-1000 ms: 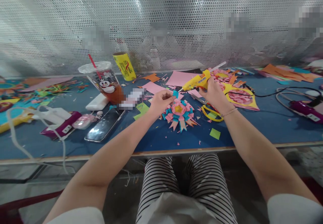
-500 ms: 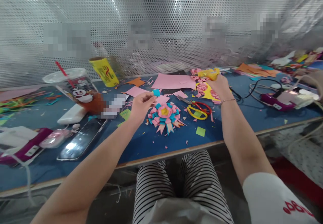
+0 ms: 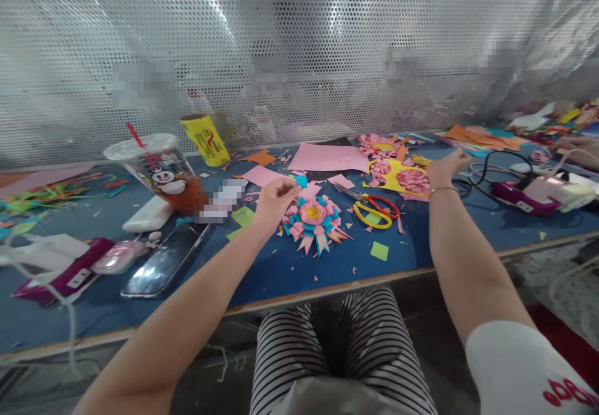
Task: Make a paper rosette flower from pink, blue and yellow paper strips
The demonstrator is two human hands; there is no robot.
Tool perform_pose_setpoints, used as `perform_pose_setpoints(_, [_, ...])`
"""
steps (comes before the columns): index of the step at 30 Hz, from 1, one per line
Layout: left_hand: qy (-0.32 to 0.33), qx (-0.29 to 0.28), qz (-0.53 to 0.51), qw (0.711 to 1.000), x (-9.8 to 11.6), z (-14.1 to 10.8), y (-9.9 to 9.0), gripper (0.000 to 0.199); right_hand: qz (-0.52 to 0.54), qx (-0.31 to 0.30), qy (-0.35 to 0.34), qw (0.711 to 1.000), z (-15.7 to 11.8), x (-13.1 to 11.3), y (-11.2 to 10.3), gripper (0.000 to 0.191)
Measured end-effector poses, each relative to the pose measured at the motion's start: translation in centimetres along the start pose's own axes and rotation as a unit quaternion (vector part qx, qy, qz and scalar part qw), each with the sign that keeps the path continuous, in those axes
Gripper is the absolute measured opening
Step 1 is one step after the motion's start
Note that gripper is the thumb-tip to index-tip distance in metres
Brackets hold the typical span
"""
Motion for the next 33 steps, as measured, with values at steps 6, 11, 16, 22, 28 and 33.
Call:
perform_pose_setpoints(6, [0.011,-0.013,0.011,1.0,-0.1,-0.2,0.6,0.023,0.16,0.001,0.085,0.983,-0.2,-7.2,4.2,0.015])
perform_pose_setpoints(11, [0.046,-0.051,0.032,0.997,0.8,-0.6,1.5,0.029,0.51,-0.246,0.071,0.821,-4.8,-20.2,11.8,0.033])
perform_pose_setpoints(16, [0.087,-0.078,0.056,0.992,2.0,-1.4,2.5,0.025,0.638,-0.247,0.14,0.716,-7.2,-22.8,12.4,0.03])
perform_pose_setpoints(22, [0.107,-0.098,0.071,0.987,2.3,-1.7,3.3,0.022,0.698,-0.208,0.197,0.657,-7.7,-22.5,12.8,0.025])
perform_pose_setpoints(28, [0.094,-0.122,0.026,0.988,2.0,-1.6,3.7,0.025,0.729,-0.19,0.244,0.61,-7.7,-22.2,12.7,0.022])
perform_pose_setpoints(33, [0.023,-0.035,0.276,0.96,0.0,-0.5,1.0,0.033,0.72,-0.161,0.279,0.615,-6.5,-19.4,12.7,0.026])
Point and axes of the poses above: each hand's wrist, its own z-axis towards the middle knuckle, its own y-axis out of the palm, x = y × z, the point moved 10 cm from there along z, towards the middle knuckle, and after that the axes turned 1 degree about -y, right-handed, at the moved point
